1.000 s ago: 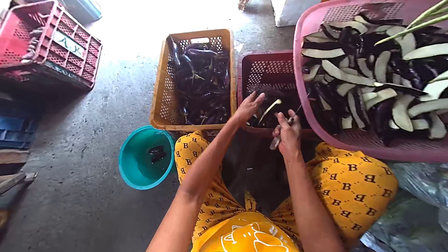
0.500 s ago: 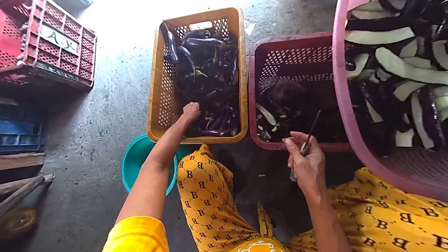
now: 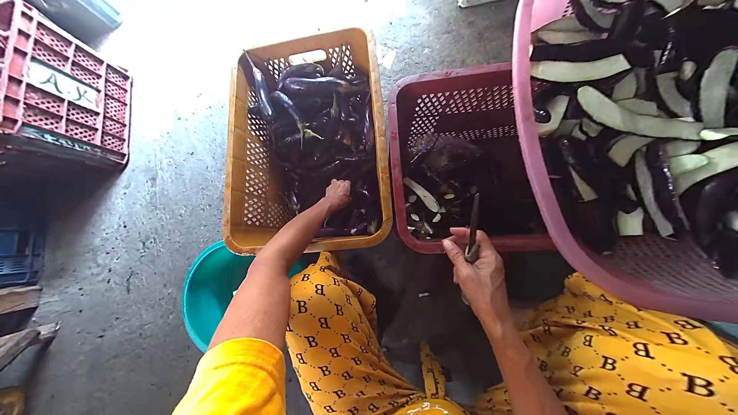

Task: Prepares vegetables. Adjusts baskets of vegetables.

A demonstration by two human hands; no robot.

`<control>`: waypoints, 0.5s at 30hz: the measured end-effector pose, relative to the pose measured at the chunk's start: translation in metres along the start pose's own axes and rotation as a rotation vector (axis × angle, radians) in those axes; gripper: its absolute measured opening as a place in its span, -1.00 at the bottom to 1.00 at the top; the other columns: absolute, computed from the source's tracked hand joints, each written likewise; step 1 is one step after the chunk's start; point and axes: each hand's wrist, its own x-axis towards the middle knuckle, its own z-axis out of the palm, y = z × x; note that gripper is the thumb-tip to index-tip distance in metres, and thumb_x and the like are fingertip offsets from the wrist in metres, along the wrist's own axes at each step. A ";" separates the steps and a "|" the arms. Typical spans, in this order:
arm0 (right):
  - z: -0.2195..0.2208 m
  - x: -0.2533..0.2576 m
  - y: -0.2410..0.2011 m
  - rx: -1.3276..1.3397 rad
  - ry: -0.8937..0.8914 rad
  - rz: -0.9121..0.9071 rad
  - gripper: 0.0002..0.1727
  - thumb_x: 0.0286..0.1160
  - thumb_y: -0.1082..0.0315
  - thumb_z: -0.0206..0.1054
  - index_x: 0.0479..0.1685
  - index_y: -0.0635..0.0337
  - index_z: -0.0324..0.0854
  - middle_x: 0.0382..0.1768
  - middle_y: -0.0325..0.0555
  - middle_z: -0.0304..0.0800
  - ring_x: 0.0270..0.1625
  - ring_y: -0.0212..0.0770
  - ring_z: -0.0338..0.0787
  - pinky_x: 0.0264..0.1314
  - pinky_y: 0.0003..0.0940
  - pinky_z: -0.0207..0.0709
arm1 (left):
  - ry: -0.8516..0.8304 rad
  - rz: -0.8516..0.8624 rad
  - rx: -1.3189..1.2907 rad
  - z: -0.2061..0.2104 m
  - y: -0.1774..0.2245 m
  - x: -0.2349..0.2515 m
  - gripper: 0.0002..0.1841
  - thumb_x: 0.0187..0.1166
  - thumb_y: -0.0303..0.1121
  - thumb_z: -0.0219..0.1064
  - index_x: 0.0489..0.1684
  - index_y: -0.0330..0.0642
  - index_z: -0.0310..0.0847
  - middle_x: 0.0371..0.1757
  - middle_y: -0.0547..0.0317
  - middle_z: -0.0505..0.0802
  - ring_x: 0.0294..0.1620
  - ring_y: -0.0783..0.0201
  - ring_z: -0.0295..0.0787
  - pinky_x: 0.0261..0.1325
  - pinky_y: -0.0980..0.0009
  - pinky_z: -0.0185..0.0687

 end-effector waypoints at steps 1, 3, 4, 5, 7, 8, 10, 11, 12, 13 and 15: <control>0.000 0.000 0.000 -0.006 -0.004 0.004 -0.65 0.63 0.31 0.35 0.27 0.32 0.60 -0.13 -0.14 0.80 -0.54 -0.54 0.55 -0.48 -0.59 0.46 | -0.017 0.005 -0.014 0.002 -0.006 0.000 -0.47 0.52 -0.36 0.46 0.43 -0.46 0.51 0.36 -0.47 0.68 0.52 -0.42 0.51 0.45 -0.36 0.44; 0.000 -0.001 -0.002 -0.014 -0.016 0.009 -0.64 0.63 0.31 0.36 0.29 0.32 0.59 -0.14 -0.13 0.79 -0.54 -0.53 0.54 -0.47 -0.57 0.46 | -0.010 0.008 -0.128 -0.001 -0.019 -0.007 -0.46 0.54 -0.37 0.45 0.44 -0.49 0.44 0.29 -0.53 0.70 0.40 -0.44 0.62 0.42 -0.38 0.46; 0.000 -0.001 -0.003 -0.016 -0.022 0.010 -0.64 0.63 0.31 0.37 0.29 0.32 0.58 -0.14 -0.13 0.79 -0.53 -0.52 0.54 -0.47 -0.57 0.46 | 0.024 0.005 -0.214 -0.008 -0.023 -0.012 -0.46 0.55 -0.38 0.43 0.45 -0.49 0.45 0.27 -0.56 0.70 0.37 -0.45 0.64 0.41 -0.39 0.46; -0.001 -0.001 -0.003 -0.021 -0.033 0.016 -0.63 0.63 0.31 0.37 0.30 0.32 0.58 -0.14 -0.12 0.79 -0.53 -0.51 0.55 -0.46 -0.55 0.46 | 0.060 0.000 -0.319 -0.018 -0.027 -0.019 -0.46 0.59 -0.36 0.40 0.49 -0.50 0.43 0.30 -0.57 0.69 0.38 -0.45 0.63 0.45 -0.39 0.43; 0.000 -0.002 -0.004 -0.056 -0.081 0.036 -0.60 0.65 0.30 0.36 0.36 0.33 0.54 -0.09 -0.04 0.78 -0.46 -0.41 0.60 -0.37 -0.44 0.52 | 0.126 -0.011 -0.577 -0.045 -0.032 -0.036 -0.42 0.68 -0.33 0.33 0.61 -0.47 0.33 0.41 -0.50 0.65 0.38 -0.29 0.65 0.47 -0.21 0.49; 0.000 -0.002 -0.006 -0.079 -0.116 0.052 -0.56 0.66 0.28 0.35 0.41 0.34 0.51 -0.03 0.02 0.78 -0.38 -0.31 0.65 -0.28 -0.33 0.57 | 0.154 0.000 -0.729 -0.060 -0.032 -0.048 -0.43 0.71 -0.36 0.29 0.65 -0.45 0.29 0.39 -0.41 0.66 0.27 -0.13 0.69 0.38 -0.05 0.56; 0.001 -0.002 -0.010 -0.143 -0.185 0.087 -0.47 0.67 0.23 0.36 0.50 0.34 0.45 0.05 0.14 0.76 -0.22 -0.12 0.75 -0.08 -0.14 0.64 | 0.201 0.040 -0.989 -0.090 -0.023 -0.080 -0.54 0.77 -0.39 0.20 0.58 -0.37 0.35 0.14 -0.10 0.76 -0.05 0.26 0.72 0.10 0.28 0.68; 0.002 -0.003 -0.013 -0.176 -0.219 0.113 -0.43 0.67 0.21 0.36 0.55 0.34 0.40 0.08 0.21 0.75 -0.14 -0.01 0.77 0.02 -0.04 0.64 | 0.207 0.074 -1.089 -0.102 -0.017 -0.095 -0.61 0.79 -0.40 0.16 0.52 -0.35 0.39 0.01 0.03 0.78 -0.15 0.37 0.72 0.00 0.37 0.69; 0.002 -0.006 -0.017 -0.208 -0.249 0.146 -0.38 0.68 0.18 0.35 0.60 0.35 0.34 0.12 0.28 0.73 -0.03 0.10 0.79 0.14 0.06 0.62 | 0.214 0.114 -1.162 -0.112 -0.011 -0.109 -0.67 0.81 -0.41 0.12 0.44 -0.34 0.45 -0.06 0.10 0.82 -0.19 0.40 0.76 -0.04 0.40 0.73; 0.003 -0.008 -0.021 -0.235 -0.270 0.173 -0.35 0.69 0.18 0.35 0.65 0.34 0.29 0.18 0.34 0.72 0.09 0.17 0.79 0.25 0.11 0.58 | 0.214 0.157 -1.218 -0.119 -0.003 -0.123 -0.69 0.82 -0.42 0.09 0.42 -0.35 0.47 -0.07 0.11 0.84 -0.18 0.39 0.80 -0.03 0.40 0.76; 0.004 -0.015 -0.027 -0.246 -0.298 0.208 -0.32 0.72 0.26 0.29 0.73 0.35 0.17 0.33 0.39 0.66 0.32 0.22 0.73 0.43 0.11 0.51 | 0.215 0.216 -1.323 -0.127 0.019 -0.151 -0.69 0.82 -0.45 0.06 0.42 -0.35 0.45 -0.04 0.09 0.85 -0.14 0.35 0.82 0.00 0.38 0.76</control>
